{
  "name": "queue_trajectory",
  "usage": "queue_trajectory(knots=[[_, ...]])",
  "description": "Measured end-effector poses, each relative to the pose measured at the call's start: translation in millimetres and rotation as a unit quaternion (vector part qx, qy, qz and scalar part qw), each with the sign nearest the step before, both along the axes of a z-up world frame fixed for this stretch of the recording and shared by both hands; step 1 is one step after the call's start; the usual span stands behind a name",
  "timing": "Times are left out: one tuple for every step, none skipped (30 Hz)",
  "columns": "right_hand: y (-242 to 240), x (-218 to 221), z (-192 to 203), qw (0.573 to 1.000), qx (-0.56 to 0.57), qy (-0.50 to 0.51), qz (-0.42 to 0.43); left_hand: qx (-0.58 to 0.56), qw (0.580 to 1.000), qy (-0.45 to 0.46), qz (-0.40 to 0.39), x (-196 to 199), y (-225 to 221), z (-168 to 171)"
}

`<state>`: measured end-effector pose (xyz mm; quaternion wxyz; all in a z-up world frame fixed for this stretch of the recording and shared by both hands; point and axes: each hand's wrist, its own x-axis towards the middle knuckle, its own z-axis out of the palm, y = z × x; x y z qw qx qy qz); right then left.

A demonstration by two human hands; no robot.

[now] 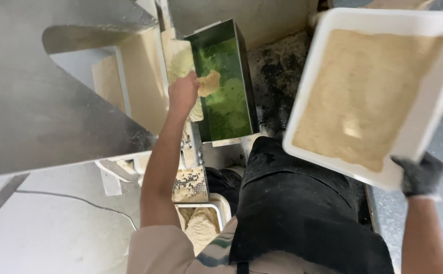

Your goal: Breading meat cutlets by dipping them in a liquid batter and then coating them with breadcrumbs in plastic trays.

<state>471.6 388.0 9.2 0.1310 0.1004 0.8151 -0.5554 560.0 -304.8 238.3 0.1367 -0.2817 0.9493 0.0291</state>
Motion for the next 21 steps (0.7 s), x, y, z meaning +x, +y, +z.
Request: queue_trajectory(knots=[[-18.0,-1.2,4.9,1.0,0.001,0.0,-0.008,0.001,1.0,0.0,-0.008,0.5,0.0,-14.0],[-35.2,-2.5,9.2,0.998,0.033,0.018,0.041,0.005,1.0,-0.007,-0.002,0.3,0.3,-29.3],[-52.5,-4.6,13.1,0.993,0.064,0.035,0.091,0.008,1.0,-0.013,0.004,-0.2,0.3,-44.8],[-65.3,-5.6,15.4,0.994,0.068,0.034,0.08,0.012,1.0,-0.013,-0.006,-2.0,5.4,-53.2],[-78.2,-7.1,17.5,0.994,0.056,0.009,0.094,0.021,0.999,-0.027,-0.015,-3.5,10.3,-61.5],[-90.9,-8.1,18.8,0.993,0.043,-0.018,0.111,0.03,0.998,-0.043,-0.022,-0.9,15.6,-70.1],[-97.6,-8.7,12.9,0.993,0.047,-0.021,0.103,0.034,0.998,-0.044,-0.03,-2.8,21.2,-77.6],[-105.7,-9.0,6.5,0.992,0.027,-0.042,0.113,0.045,0.997,-0.051,-0.025,-2.5,25.8,-84.1],[-113.6,-9.5,0.0,0.99,0.007,-0.063,0.124,0.057,0.997,-0.057,-0.021,-2.0,30.4,-90.5],[-123.2,-4.0,-2.0,0.991,0.009,-0.066,0.118,0.059,0.996,-0.06,-0.027,-2.7,37.5,-91.1],[-132.7,1.4,-3.8,0.989,0.024,-0.08,0.126,0.073,0.995,-0.059,-0.018,-3.2,44.6,-91.4],[-143.4,3.3,-6.0,0.986,0.038,-0.092,0.137,0.085,0.995,-0.056,-0.006,-3.4,51.5,-90.7],[-149.7,7.9,2.5,0.986,0.038,-0.094,0.134,0.086,0.995,-0.058,-0.009,-5.6,56.8,-84.4],[-157.9,10.6,10.7,0.987,0.032,-0.096,0.127,0.092,0.995,-0.048,-0.001,-7.0,61.0,-77.5],[-166.1,13.4,19.0,0.988,0.025,-0.098,0.12,0.099,0.994,-0.038,0.008,-8.2,65.1,-70.5],[-167.1,14.5,18.3,0.988,0.025,-0.099,0.12,0.099,0.994,-0.039,0.008,-12.4,68.8,-53.2],[-167.9,15.6,17.7,0.988,0.011,-0.107,0.107,0.082,0.995,-0.051,0.005,-16.6,72.7,-35.8],[-168.7,17.4,17.2,0.989,-0.002,-0.114,0.094,0.065,0.996,-0.063,0.002,-20.7,76.6,-18.3],[-169.3,18.7,12.0,0.989,-0.002,-0.115,0.093,0.065,0.996,-0.064,0.001,-22.5,77.3,-3.2],[-169.4,17.3,7.1,0.988,0.048,-0.112,0.092,0.044,0.998,-0.044,-0.014,-27.5,78.2,11.7],[-169.3,15.9,2.4,0.985,0.099,-0.108,0.09,0.022,0.999,-0.023,-0.029,-32.4,79.4,26.8]])
